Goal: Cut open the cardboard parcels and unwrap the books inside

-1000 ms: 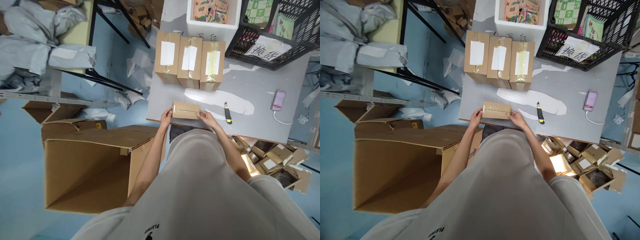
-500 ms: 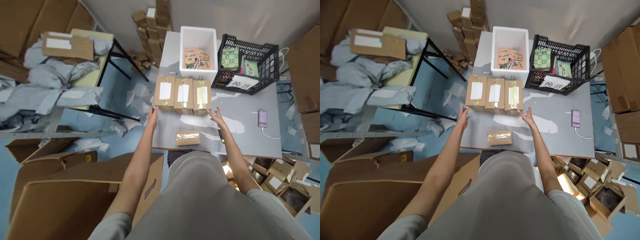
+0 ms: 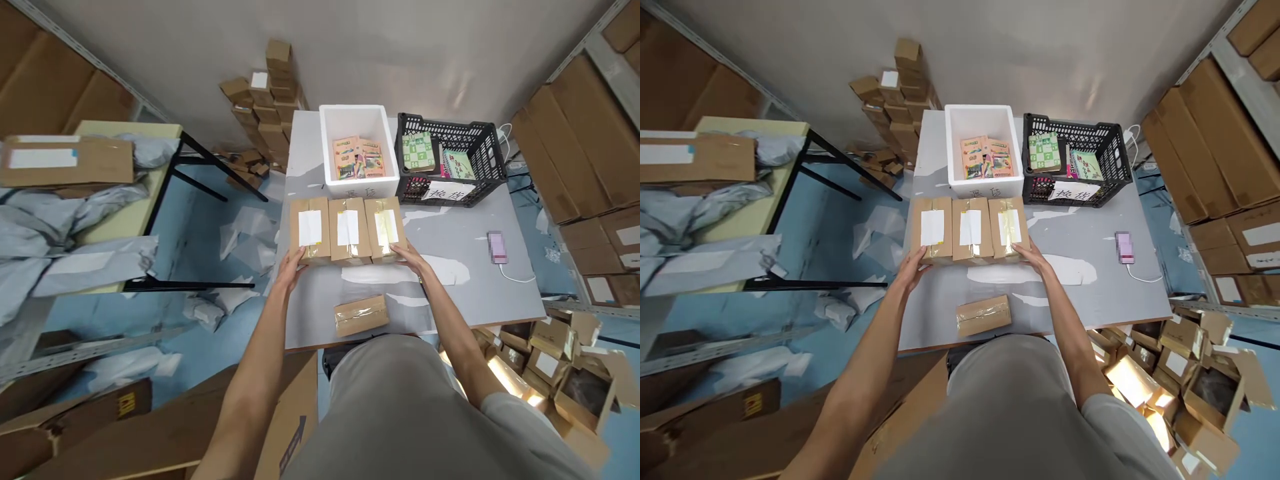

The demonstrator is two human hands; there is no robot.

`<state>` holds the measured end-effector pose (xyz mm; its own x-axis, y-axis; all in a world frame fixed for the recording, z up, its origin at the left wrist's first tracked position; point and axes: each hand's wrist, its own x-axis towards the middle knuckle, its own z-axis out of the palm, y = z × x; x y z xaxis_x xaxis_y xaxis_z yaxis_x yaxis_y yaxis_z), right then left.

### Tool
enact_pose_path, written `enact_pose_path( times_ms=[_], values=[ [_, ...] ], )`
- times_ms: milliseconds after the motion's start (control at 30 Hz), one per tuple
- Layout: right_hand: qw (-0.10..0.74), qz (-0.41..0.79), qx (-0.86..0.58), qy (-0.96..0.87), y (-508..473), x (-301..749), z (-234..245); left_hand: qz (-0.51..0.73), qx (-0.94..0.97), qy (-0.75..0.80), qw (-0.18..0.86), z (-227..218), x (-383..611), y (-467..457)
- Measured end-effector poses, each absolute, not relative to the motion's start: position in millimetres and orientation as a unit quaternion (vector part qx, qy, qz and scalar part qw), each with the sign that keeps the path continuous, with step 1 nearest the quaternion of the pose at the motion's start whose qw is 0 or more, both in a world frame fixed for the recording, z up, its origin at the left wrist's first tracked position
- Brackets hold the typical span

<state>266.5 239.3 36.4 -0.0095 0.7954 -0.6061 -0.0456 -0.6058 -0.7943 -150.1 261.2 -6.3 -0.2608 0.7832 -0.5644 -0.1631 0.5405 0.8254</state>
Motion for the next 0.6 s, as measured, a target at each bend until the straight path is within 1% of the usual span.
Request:
enact_pose_path(
  times_ms=[200, 300, 367, 400, 433, 467, 500, 600],
  values=[
    [0.363, 0.618, -0.634, -0.290, 232.5, 335.3, 34.4, 0.416, 0.249, 0.632, 0.605, -13.3, -93.7, 265.9],
    [0.413, 0.586, -0.634, -0.288, 239.8, 364.2, 31.5, 0.416, 0.282, 0.596, 0.626, -12.1, -62.7, 275.0],
    [0.452, 0.542, -0.643, -0.295, 242.6, 375.8, 24.9, 0.426, 0.311, 0.572, 0.628, -12.0, -46.9, 277.8],
    [0.459, 0.518, -0.654, -0.304, 241.0, 379.2, 19.9, 0.430, 0.323, 0.562, 0.628, -12.7, -41.4, 276.9],
    [0.449, 0.497, -0.673, -0.315, 236.5, 381.2, 13.8, 0.434, 0.334, 0.558, 0.624, -14.0, -37.9, 273.9],
    [0.422, 0.476, -0.698, -0.328, 228.7, 381.8, 7.0, 0.436, 0.343, 0.563, 0.613, -15.9, -36.7, 268.5],
    [0.379, 0.455, -0.729, -0.345, 217.3, 381.4, -0.4, 0.436, 0.351, 0.575, 0.597, -18.3, -37.8, 260.4],
    [0.197, 0.379, -0.804, -0.415, 167.7, 375.2, -22.3, 0.421, 0.364, 0.634, 0.538, -27.4, -53.4, 219.9]
  ],
)
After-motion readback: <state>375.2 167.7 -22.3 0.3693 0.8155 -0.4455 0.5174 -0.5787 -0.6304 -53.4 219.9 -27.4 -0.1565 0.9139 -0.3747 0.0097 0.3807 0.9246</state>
